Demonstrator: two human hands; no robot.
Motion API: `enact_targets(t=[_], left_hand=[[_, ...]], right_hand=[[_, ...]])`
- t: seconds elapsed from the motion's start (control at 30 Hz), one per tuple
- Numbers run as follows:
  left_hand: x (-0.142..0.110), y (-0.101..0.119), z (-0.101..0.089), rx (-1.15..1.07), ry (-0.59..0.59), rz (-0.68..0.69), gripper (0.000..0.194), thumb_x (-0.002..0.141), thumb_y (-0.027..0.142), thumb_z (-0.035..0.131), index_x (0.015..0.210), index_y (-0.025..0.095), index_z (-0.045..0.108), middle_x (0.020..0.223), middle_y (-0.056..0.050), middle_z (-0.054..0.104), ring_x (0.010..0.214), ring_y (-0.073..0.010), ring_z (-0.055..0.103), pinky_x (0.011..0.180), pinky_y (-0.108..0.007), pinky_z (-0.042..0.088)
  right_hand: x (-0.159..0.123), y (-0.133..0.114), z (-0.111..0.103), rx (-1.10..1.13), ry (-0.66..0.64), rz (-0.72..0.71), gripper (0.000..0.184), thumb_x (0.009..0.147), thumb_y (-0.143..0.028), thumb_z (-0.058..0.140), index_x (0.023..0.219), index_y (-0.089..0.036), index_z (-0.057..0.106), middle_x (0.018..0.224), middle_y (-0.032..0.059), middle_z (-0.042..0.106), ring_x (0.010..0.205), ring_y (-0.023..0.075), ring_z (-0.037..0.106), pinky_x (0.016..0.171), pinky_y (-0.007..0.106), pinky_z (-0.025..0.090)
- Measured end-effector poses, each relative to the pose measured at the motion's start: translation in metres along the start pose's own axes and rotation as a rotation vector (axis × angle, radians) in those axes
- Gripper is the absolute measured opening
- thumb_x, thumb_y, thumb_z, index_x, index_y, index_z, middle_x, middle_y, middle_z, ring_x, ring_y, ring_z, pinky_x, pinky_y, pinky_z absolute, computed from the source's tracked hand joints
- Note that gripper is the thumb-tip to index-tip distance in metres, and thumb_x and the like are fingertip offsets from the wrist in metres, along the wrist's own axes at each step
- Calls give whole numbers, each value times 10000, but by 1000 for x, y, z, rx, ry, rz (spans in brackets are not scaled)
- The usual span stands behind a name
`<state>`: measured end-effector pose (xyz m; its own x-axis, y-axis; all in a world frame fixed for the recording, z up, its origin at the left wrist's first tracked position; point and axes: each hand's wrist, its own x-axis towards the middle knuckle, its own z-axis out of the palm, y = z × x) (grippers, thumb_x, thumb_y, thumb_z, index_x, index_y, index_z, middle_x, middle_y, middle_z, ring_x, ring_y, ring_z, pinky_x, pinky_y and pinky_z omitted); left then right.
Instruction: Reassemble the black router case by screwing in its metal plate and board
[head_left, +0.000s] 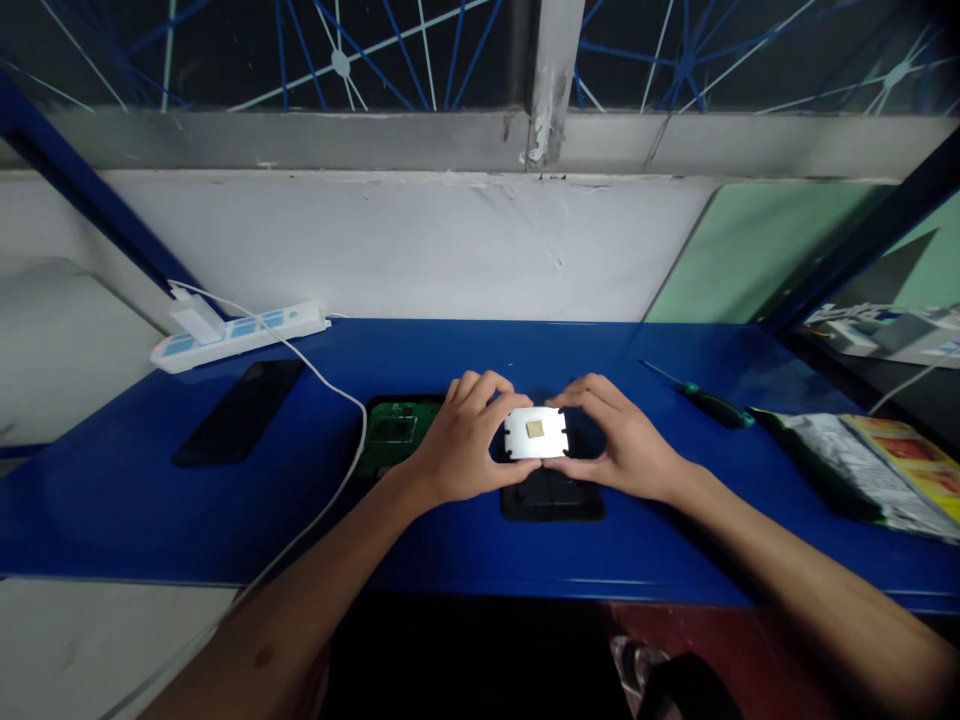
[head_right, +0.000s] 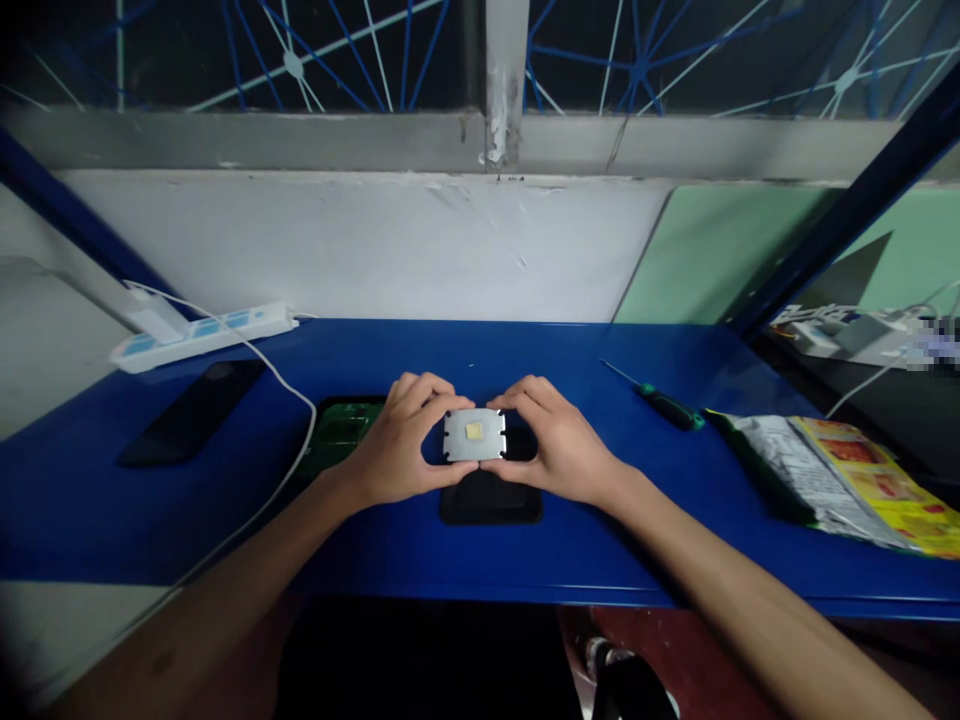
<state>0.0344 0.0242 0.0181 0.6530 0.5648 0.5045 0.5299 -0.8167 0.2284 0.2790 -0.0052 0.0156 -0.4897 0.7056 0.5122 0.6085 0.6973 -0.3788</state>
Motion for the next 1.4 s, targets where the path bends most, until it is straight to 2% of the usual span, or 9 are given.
enact_targets(t=[0.1, 0.2, 0.3, 0.4, 0.53, 0.7, 1.03, 1.27, 1.4], left_hand=[[0, 3, -1, -72, -20, -38, 502, 735, 406, 800, 1145, 232, 568, 1074, -65, 539, 960, -266, 482, 829, -432, 437], [1, 6, -3, -166, -40, -95, 486, 726, 399, 813, 1123, 231, 590, 1073, -63, 533, 998, -270, 480, 860, -437, 459], [3, 8, -2, -195, -64, -132, 467, 717, 401, 820, 1096, 234, 605, 1071, -62, 539, 1013, -276, 479, 874, -453, 471], [4, 10, 1, -168, -93, -146, 455, 698, 392, 836, 1063, 224, 622, 1078, -67, 542, 1014, -282, 478, 893, -473, 468], [5, 13, 7, -143, -139, -129, 449, 690, 400, 843, 1040, 223, 625, 1081, -65, 546, 987, -274, 480, 899, -486, 470], [4, 16, 12, -128, -190, -117, 453, 684, 415, 851, 1028, 230, 623, 1090, -66, 555, 984, -276, 482, 920, -510, 461], [3, 18, 11, -120, -264, -110, 451, 706, 426, 843, 1030, 226, 601, 1096, -70, 551, 976, -278, 491, 866, -498, 480], [1, 17, 9, -122, -246, -104, 454, 721, 447, 839, 1058, 237, 618, 1108, -71, 558, 994, -285, 498, 894, -511, 473], [1, 19, 8, -126, -201, -94, 376, 773, 402, 793, 1064, 228, 630, 1102, -71, 577, 984, -274, 504, 912, -502, 458]], right_hand=[[0, 3, -1, 18, -26, -23, 549, 790, -504, 773, 1215, -219, 573, 1112, 106, 653, 1042, 279, 607, 905, 469, 527], [1, 5, -7, 47, 12, -44, 560, 800, -540, 754, 1230, -222, 586, 1126, 105, 675, 1037, 278, 618, 908, 469, 520], [2, 8, -12, 35, 108, 1, 380, 907, -466, 658, 1193, -220, 613, 1083, 101, 691, 997, 258, 633, 863, 448, 530], [3, 12, -11, -17, 172, 57, 242, 955, -370, 608, 1136, -212, 639, 1006, 88, 696, 943, 236, 640, 836, 432, 533], [4, 17, -9, -42, 234, 87, 158, 970, -323, 577, 1053, -223, 667, 951, 72, 720, 876, 221, 652, 814, 427, 534], [5, 22, -9, -67, 292, 101, 145, 978, -302, 553, 984, -220, 672, 927, 68, 735, 843, 212, 658, 808, 419, 534], [4, 30, -9, -94, 279, 165, 174, 979, -316, 542, 995, -214, 681, 936, 73, 724, 860, 216, 650, 821, 418, 539], [4, 35, -6, -114, 232, 227, 186, 972, -332, 545, 1007, -209, 681, 932, 76, 698, 875, 226, 643, 815, 414, 543], [2, 44, -2, -251, 154, 340, 284, 955, -401, 556, 1103, -188, 673, 990, 103, 665, 963, 278, 642, 858, 465, 551]])
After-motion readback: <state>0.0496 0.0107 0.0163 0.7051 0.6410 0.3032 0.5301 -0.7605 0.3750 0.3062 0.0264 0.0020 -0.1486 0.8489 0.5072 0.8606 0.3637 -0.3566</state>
